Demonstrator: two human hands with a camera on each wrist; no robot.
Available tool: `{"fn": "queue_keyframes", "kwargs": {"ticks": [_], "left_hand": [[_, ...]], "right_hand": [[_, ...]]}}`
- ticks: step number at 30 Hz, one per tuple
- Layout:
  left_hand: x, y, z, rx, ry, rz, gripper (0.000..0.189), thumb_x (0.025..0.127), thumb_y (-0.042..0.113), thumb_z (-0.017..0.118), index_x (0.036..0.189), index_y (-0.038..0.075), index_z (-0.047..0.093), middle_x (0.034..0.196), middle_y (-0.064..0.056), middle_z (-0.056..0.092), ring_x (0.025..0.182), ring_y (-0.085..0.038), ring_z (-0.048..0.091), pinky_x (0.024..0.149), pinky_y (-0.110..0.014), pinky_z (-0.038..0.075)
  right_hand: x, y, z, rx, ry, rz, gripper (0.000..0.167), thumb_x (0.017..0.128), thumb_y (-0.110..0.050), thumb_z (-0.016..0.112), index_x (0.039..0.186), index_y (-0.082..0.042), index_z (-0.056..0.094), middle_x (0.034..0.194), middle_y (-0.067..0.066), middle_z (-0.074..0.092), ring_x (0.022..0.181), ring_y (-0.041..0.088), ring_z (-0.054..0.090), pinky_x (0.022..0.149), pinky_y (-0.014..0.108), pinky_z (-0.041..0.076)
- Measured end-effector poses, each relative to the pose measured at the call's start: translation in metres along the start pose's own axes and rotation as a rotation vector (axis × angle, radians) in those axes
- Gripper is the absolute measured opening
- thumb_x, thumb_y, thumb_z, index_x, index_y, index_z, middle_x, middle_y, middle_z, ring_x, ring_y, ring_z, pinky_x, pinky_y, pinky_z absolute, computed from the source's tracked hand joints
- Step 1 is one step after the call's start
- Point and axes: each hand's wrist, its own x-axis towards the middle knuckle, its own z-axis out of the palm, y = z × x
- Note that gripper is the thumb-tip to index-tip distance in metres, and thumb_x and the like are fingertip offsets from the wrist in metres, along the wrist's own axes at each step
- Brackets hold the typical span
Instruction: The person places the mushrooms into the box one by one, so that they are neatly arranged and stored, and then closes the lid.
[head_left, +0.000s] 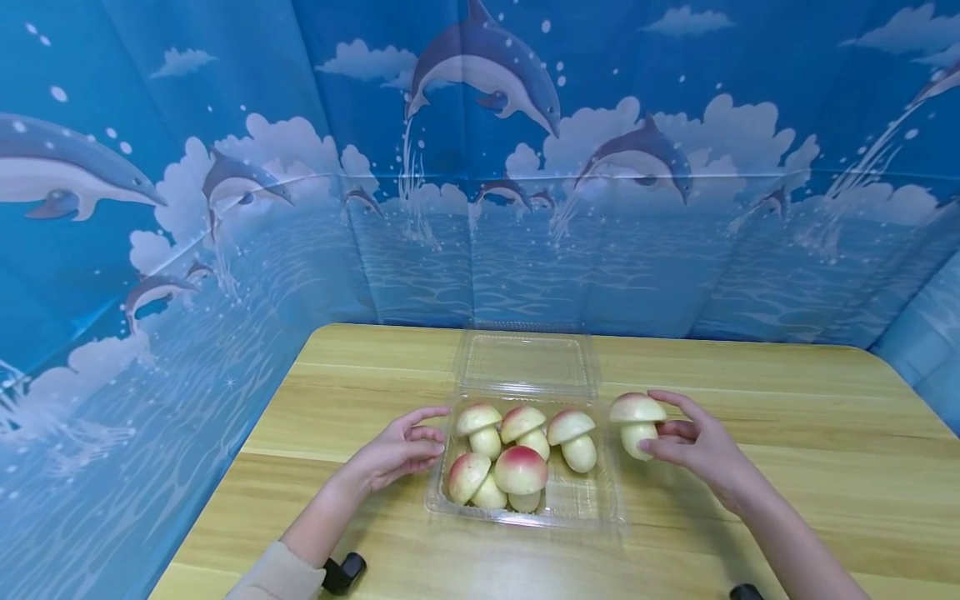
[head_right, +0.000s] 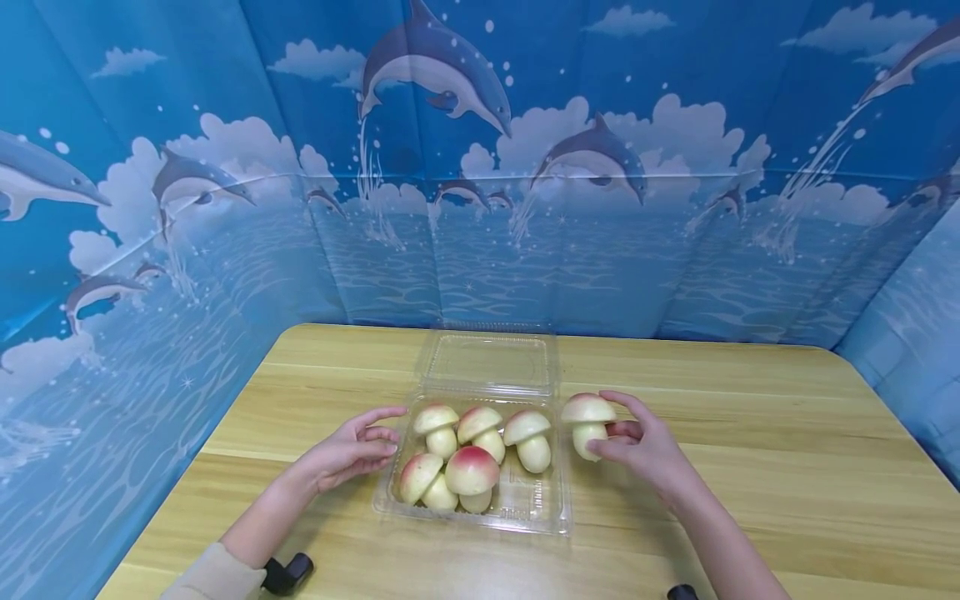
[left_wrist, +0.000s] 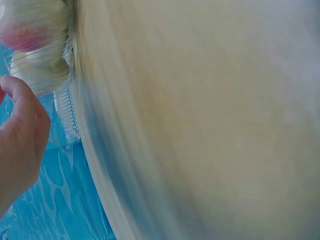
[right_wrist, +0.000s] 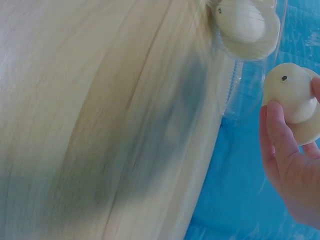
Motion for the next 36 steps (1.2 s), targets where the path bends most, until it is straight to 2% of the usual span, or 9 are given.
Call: {"fn": "queue_keyframes", "kwargs": {"ticks": [9,16,24,36], "left_hand": [[0.000,-0.001,-0.001,-0.005,-0.005,0.001,0.064,0.085,-0.007,0.057,0.142,0.001,0.030,0.092,-0.004,0.056,0.072,-0.009,0.056,0.066,-0.020,0.049],[0.000,-0.001,-0.001,-0.003,-0.010,-0.007,0.065,0.085,-0.007,0.058,0.142,0.002,0.030,0.093,-0.003,0.056,0.071,-0.009,0.055,0.067,-0.020,0.049],[0.000,-0.001,-0.001,-0.005,-0.012,0.004,0.065,0.085,-0.007,0.057,0.143,0.001,0.029,0.092,-0.004,0.056,0.071,-0.009,0.055,0.066,-0.020,0.049],[0.000,-0.002,-0.001,-0.005,-0.013,0.007,0.065,0.085,-0.007,0.057,0.143,0.001,0.029,0.092,-0.004,0.056,0.071,-0.009,0.055,0.065,-0.020,0.049]], "right_hand": [[-0.004,-0.007,0.006,-0.012,-0.017,0.002,0.073,0.083,-0.012,0.070,0.142,-0.003,0.029,0.105,0.019,0.060,0.088,0.013,0.062,0.076,0.033,0.053],[-0.007,-0.008,0.013,0.000,-0.043,-0.034,0.071,0.081,-0.008,0.070,0.140,-0.001,0.032,0.101,0.018,0.060,0.088,0.014,0.062,0.073,0.030,0.053],[-0.008,-0.013,0.020,-0.004,-0.106,-0.045,0.073,0.080,-0.010,0.072,0.140,-0.002,0.031,0.099,0.018,0.059,0.089,0.016,0.060,0.074,0.033,0.054],[-0.009,-0.015,0.032,-0.025,-0.139,-0.060,0.072,0.078,-0.010,0.074,0.138,-0.001,0.035,0.099,0.018,0.056,0.087,0.021,0.057,0.070,0.031,0.053]]}}
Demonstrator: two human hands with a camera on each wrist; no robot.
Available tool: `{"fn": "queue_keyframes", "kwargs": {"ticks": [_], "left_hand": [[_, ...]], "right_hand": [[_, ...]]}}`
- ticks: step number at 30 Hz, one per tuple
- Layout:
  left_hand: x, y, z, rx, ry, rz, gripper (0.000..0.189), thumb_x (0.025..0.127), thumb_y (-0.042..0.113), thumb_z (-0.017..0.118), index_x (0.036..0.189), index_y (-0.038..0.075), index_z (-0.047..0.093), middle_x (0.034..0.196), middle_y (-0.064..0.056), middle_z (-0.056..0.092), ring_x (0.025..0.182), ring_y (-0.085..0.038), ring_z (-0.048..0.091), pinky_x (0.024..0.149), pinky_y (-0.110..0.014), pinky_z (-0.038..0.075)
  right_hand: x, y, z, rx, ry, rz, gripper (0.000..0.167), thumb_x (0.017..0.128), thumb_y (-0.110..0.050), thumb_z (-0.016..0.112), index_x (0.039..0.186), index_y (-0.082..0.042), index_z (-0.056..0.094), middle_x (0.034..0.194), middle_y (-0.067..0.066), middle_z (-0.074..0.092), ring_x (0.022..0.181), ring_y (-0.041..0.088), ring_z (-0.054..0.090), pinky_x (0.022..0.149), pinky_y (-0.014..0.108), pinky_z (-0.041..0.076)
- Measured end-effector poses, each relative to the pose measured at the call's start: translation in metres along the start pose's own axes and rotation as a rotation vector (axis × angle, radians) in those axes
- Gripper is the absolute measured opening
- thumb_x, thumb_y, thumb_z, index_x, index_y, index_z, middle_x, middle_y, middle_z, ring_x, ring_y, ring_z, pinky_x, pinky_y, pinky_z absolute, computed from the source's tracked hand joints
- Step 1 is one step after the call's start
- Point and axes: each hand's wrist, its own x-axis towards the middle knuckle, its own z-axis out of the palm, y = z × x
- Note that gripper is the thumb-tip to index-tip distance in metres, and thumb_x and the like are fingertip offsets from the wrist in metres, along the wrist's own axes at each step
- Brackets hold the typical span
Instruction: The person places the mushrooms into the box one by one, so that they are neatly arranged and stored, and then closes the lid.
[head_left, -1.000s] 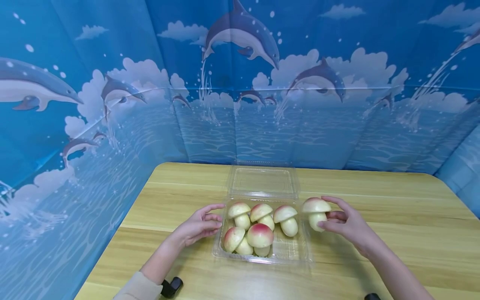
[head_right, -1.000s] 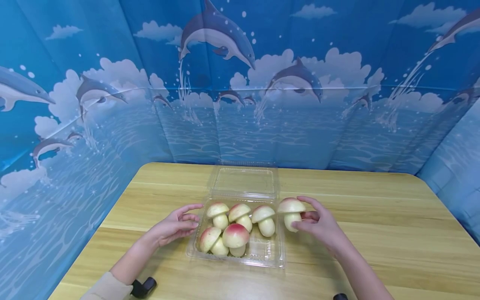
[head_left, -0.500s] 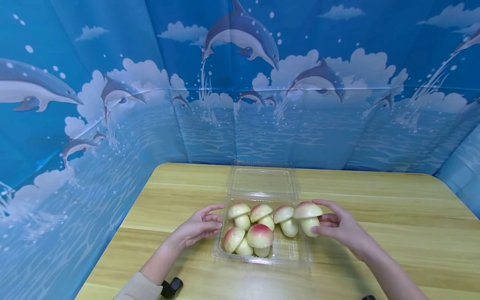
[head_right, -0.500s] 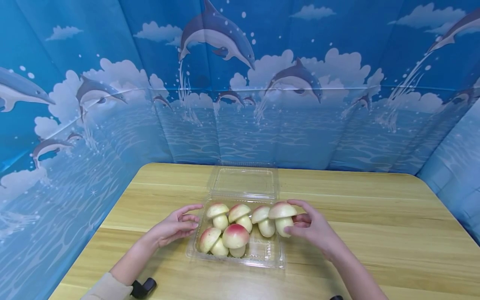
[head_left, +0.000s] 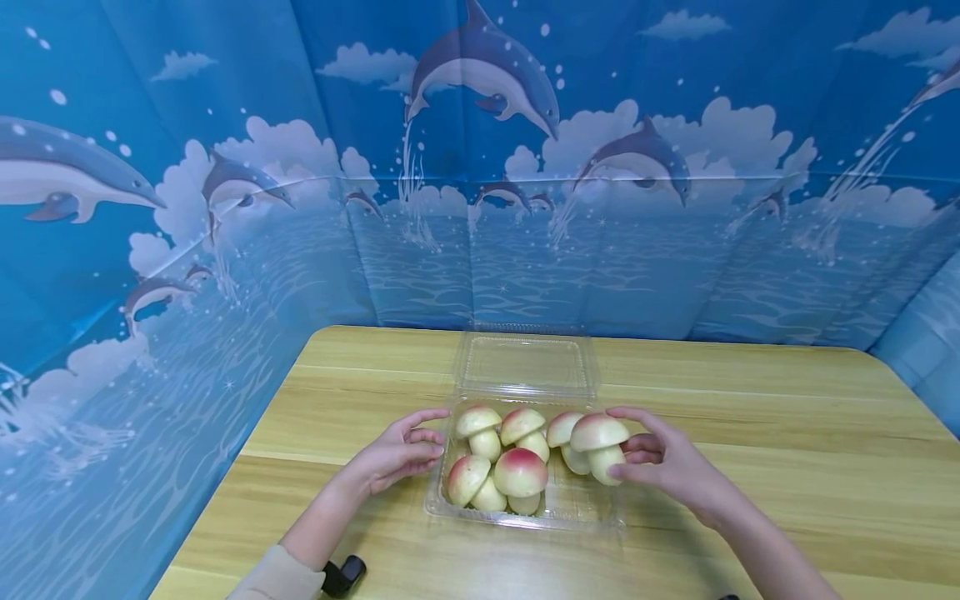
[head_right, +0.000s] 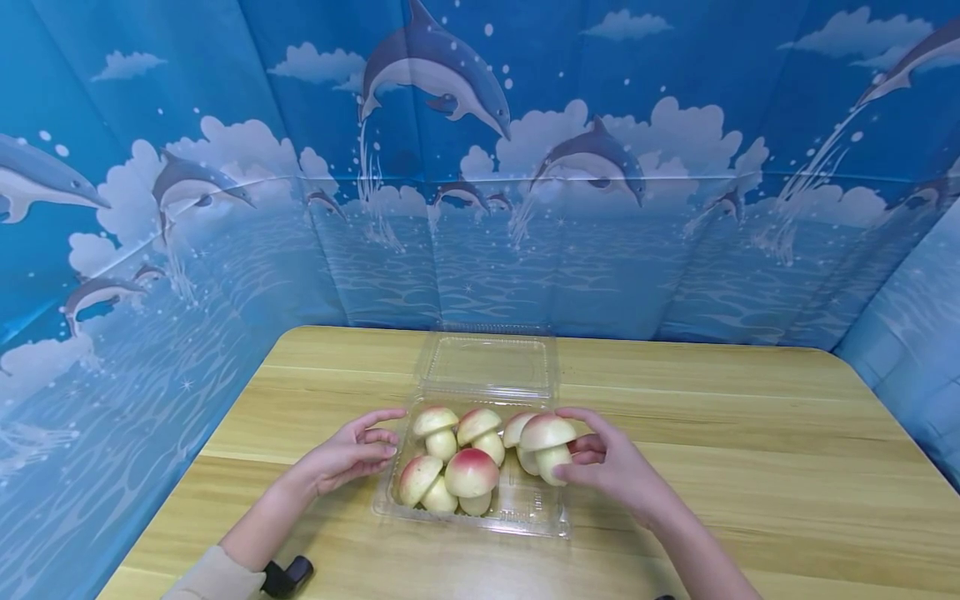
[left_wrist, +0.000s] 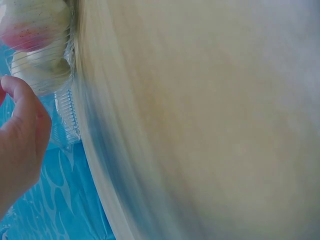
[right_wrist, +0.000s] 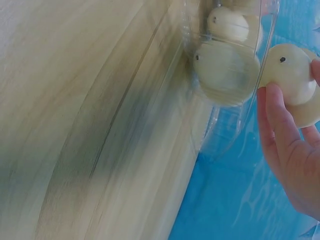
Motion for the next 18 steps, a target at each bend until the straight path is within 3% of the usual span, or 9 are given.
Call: {"fn": "queue_keyframes", "kwargs": {"ticks": [10,18], "left_hand": [[0.001,-0.001,-0.002,-0.001,0.010,-0.013,0.065,0.085,-0.007,0.058,0.142,0.003,0.031,0.092,-0.004,0.057,0.072,-0.010,0.056,0.066,-0.020,0.049],[0.002,0.000,-0.001,0.001,0.016,-0.017,0.064,0.085,-0.007,0.057,0.142,0.004,0.031,0.092,-0.004,0.056,0.072,-0.011,0.055,0.066,-0.021,0.049]], "right_hand": [[0.001,-0.003,0.006,-0.059,-0.038,-0.017,0.071,0.077,-0.012,0.075,0.137,-0.004,0.039,0.102,0.017,0.054,0.090,0.024,0.054,0.070,0.030,0.051],[0.000,-0.005,0.015,-0.094,-0.130,-0.112,0.068,0.076,-0.011,0.076,0.133,-0.001,0.042,0.097,0.017,0.058,0.086,0.022,0.058,0.072,0.030,0.053]]}}
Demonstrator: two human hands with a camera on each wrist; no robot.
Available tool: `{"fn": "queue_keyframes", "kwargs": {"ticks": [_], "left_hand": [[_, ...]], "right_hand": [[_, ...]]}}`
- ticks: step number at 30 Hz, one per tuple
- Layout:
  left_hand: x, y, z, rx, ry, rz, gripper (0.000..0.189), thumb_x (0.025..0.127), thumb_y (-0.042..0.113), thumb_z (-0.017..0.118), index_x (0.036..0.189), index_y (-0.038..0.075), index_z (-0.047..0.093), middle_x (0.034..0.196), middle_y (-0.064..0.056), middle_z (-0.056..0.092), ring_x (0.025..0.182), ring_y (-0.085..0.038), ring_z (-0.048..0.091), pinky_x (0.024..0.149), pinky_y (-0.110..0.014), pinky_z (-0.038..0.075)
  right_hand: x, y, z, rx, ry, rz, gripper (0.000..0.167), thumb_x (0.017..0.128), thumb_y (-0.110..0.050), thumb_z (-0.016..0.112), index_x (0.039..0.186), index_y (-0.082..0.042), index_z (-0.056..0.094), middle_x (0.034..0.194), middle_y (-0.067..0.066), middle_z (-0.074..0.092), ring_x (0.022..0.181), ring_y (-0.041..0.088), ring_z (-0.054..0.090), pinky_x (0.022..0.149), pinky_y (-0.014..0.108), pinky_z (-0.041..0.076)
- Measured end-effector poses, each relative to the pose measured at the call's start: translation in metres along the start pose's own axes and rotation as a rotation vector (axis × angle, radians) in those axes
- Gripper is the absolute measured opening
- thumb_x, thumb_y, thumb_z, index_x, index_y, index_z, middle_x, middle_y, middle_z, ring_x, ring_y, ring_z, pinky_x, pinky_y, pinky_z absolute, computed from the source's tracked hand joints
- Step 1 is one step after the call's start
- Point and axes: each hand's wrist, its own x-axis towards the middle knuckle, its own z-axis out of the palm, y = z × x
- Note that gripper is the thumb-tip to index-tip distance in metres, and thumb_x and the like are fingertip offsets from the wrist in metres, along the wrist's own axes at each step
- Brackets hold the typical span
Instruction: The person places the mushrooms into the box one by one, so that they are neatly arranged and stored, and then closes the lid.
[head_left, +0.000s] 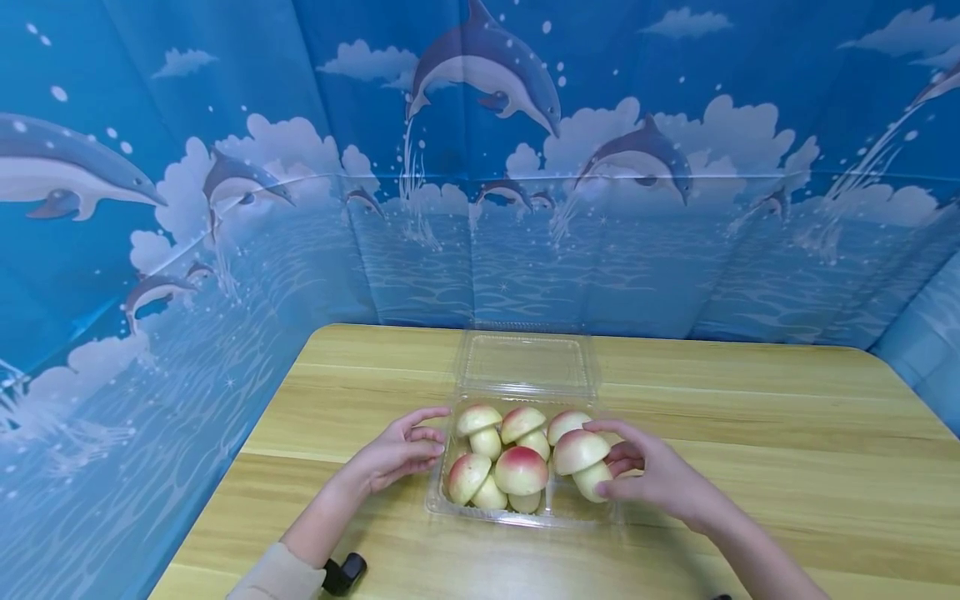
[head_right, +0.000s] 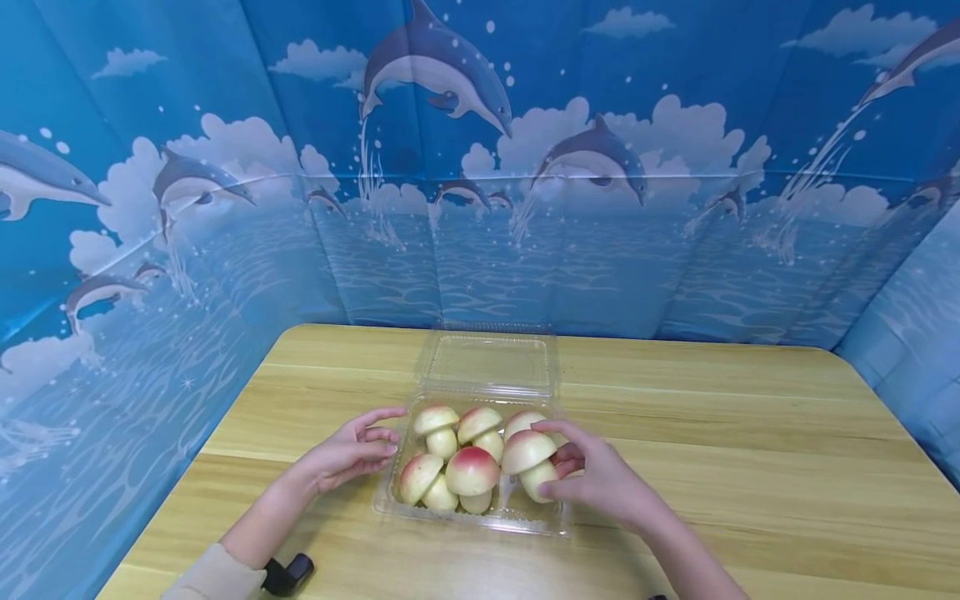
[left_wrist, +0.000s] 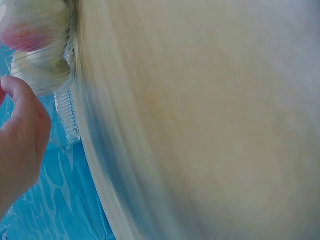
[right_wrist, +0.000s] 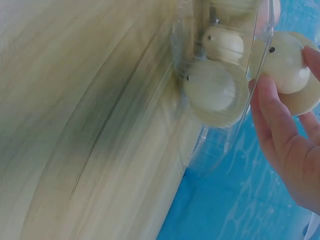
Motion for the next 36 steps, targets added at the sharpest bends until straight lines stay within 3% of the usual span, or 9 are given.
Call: {"fn": "queue_keyframes", "kwargs": {"ticks": [10,17,25,32,36], "left_hand": [[0.001,0.002,0.000,0.020,-0.018,0.012,0.065,0.085,-0.004,0.060,0.142,0.004,0.031,0.094,-0.003,0.057,0.074,-0.010,0.056,0.068,-0.021,0.050],[0.000,0.001,0.000,0.013,-0.008,0.005,0.065,0.085,-0.006,0.059,0.143,0.004,0.031,0.094,-0.003,0.056,0.073,-0.010,0.056,0.067,-0.021,0.049],[-0.001,0.000,0.000,0.012,0.007,0.000,0.064,0.085,-0.006,0.058,0.142,0.004,0.032,0.093,-0.004,0.056,0.073,-0.011,0.056,0.067,-0.021,0.049],[-0.002,0.000,0.001,0.009,0.000,0.001,0.065,0.084,-0.007,0.058,0.142,0.004,0.031,0.093,-0.004,0.055,0.072,-0.011,0.055,0.066,-0.021,0.049],[-0.002,0.000,0.000,0.010,-0.002,0.002,0.064,0.085,-0.007,0.058,0.142,0.004,0.032,0.093,-0.005,0.055,0.071,-0.011,0.054,0.065,-0.021,0.048]], "right_hand": [[0.002,-0.003,0.009,-0.081,-0.042,-0.022,0.063,0.075,-0.011,0.076,0.130,-0.003,0.047,0.093,0.012,0.060,0.081,0.020,0.058,0.072,0.030,0.053],[0.002,-0.008,0.014,-0.109,-0.025,-0.026,0.064,0.073,-0.007,0.077,0.129,-0.002,0.047,0.091,0.010,0.060,0.080,0.019,0.058,0.070,0.029,0.054],[0.002,-0.008,0.020,-0.188,0.047,-0.037,0.062,0.069,-0.007,0.079,0.124,-0.005,0.050,0.091,0.011,0.059,0.077,0.018,0.060,0.066,0.025,0.053],[0.001,-0.006,0.023,-0.201,0.098,-0.012,0.048,0.074,-0.009,0.077,0.117,-0.007,0.057,0.110,0.018,0.054,0.077,0.020,0.060,0.063,0.023,0.053],[0.001,-0.006,0.024,-0.229,0.122,-0.027,0.042,0.073,-0.006,0.077,0.112,-0.006,0.059,0.103,0.017,0.056,0.075,0.017,0.061,0.059,0.022,0.052]]}}
